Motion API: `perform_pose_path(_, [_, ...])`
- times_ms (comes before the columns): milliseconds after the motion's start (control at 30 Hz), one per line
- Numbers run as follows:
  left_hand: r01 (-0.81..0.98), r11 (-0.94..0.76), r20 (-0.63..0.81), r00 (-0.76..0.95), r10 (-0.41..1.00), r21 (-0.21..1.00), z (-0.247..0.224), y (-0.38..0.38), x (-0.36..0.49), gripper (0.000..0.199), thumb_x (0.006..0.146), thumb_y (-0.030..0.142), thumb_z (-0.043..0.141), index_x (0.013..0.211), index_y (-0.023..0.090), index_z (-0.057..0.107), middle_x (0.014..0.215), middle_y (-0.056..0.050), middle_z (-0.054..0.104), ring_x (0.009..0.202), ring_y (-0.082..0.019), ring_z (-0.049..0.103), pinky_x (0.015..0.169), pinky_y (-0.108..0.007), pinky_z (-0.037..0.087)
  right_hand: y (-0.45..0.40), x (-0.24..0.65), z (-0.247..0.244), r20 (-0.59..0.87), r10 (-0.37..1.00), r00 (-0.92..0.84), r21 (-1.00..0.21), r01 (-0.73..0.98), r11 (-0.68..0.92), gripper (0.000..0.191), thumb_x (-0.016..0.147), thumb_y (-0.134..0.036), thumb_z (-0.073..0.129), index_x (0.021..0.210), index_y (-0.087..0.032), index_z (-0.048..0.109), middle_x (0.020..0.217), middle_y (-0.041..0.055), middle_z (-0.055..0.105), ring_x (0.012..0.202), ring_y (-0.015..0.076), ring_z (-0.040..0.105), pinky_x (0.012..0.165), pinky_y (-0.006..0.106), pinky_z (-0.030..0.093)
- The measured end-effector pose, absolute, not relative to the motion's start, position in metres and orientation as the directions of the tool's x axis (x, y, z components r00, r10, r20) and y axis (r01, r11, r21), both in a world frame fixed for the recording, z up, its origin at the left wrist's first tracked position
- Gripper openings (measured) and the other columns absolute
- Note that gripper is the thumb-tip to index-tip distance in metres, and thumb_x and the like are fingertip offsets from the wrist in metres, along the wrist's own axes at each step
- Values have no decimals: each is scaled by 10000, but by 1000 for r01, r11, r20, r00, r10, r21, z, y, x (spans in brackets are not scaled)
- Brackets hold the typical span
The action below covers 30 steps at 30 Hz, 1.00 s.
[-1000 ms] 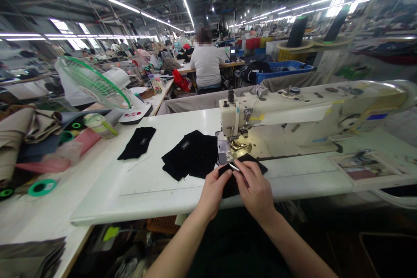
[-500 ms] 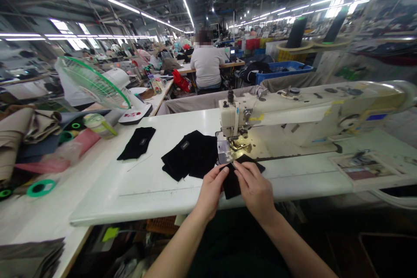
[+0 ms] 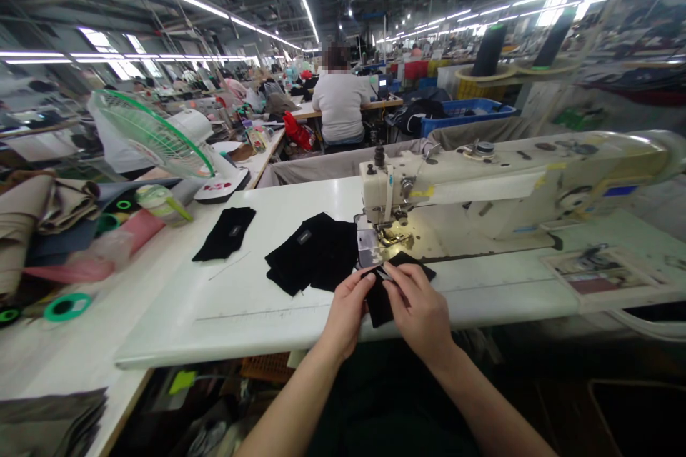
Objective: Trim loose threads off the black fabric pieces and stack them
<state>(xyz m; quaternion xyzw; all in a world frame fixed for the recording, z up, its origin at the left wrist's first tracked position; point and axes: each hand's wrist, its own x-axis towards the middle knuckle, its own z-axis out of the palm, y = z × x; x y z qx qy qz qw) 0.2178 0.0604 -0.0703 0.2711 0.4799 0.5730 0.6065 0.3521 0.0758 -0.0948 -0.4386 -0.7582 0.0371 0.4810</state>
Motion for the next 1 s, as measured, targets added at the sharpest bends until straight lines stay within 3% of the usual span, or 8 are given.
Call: perform_pose_path(1000, [-433,190,-265,-120,957,881,-81,60,220,374,758,370,770,1073,169,771,891,-70,742,749,-135,620,674,-208,476,77,353,-96,682,718,-137,-497,633,594,285,988,-226,507,1211,-155,671,1027,89,684,873,172,690,699,246,543])
